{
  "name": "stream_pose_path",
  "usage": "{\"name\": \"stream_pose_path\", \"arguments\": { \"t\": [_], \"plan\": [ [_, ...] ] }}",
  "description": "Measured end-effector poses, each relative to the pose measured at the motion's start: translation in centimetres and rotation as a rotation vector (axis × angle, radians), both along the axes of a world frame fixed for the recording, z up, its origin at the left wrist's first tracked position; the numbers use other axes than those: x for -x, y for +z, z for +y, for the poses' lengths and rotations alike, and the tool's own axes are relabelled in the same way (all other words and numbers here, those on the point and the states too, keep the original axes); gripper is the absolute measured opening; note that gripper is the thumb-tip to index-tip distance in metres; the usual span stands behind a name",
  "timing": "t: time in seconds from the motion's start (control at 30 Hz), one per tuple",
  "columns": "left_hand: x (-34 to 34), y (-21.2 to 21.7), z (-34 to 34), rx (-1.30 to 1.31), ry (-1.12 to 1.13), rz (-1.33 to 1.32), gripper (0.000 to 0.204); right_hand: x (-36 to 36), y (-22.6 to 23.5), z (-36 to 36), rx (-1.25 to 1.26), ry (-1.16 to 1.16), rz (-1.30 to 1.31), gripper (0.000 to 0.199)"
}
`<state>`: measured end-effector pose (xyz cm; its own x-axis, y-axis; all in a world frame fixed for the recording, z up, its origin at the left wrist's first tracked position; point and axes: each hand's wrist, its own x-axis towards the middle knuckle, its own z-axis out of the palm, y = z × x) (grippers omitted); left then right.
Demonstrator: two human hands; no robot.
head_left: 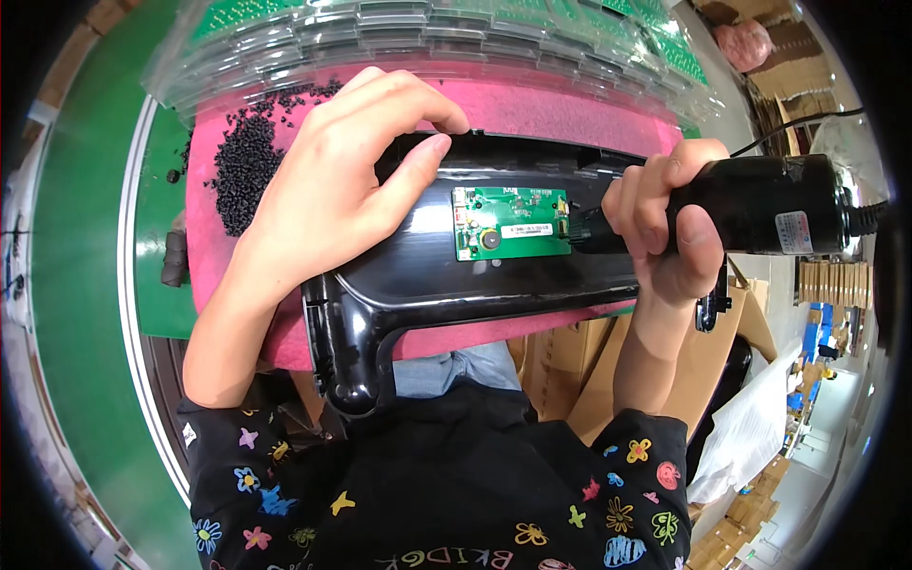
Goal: Assembling circuit boards into plastic housings using an electric screwdriver.
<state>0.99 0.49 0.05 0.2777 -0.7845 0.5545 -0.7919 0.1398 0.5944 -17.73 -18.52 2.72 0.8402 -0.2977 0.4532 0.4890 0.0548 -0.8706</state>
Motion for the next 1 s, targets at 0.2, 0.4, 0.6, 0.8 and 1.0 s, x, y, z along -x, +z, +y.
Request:
{"name": "stream_pose_path", "arguments": {
  "t": [0.2,0.4,0.6,0.8,1.0],
  "plan": [
    [-0.5,-0.2,0.1,-0.033,0.115,-0.125,0.02,0.0,0.1,0.3,-0.051,-0.023,0.0,0.03],
    [-0.3,-1.1,0.5,-0.242,0.12,-0.144,0.024,-0.7,2.2,0.0,-0.146,-0.262,0.309,0.024],
    [0.6,-0.5,0.6,-0.478,-0.088,-0.083,0.024,-0.7,2.8,-3.7,-0.701,-0.37,0.274,0.016],
    [1.8,0.5,1.2,-0.594,-0.085,-0.138,0.024,4.0,5.8,-1.4,-0.336,-0.459,0.39,0.027],
    [3.2,5.3,1.6,-0.412,0.067,-0.043,0.016,14.3,8.4,-5.8,-0.023,-0.757,0.182,0.031]
  ]
}}
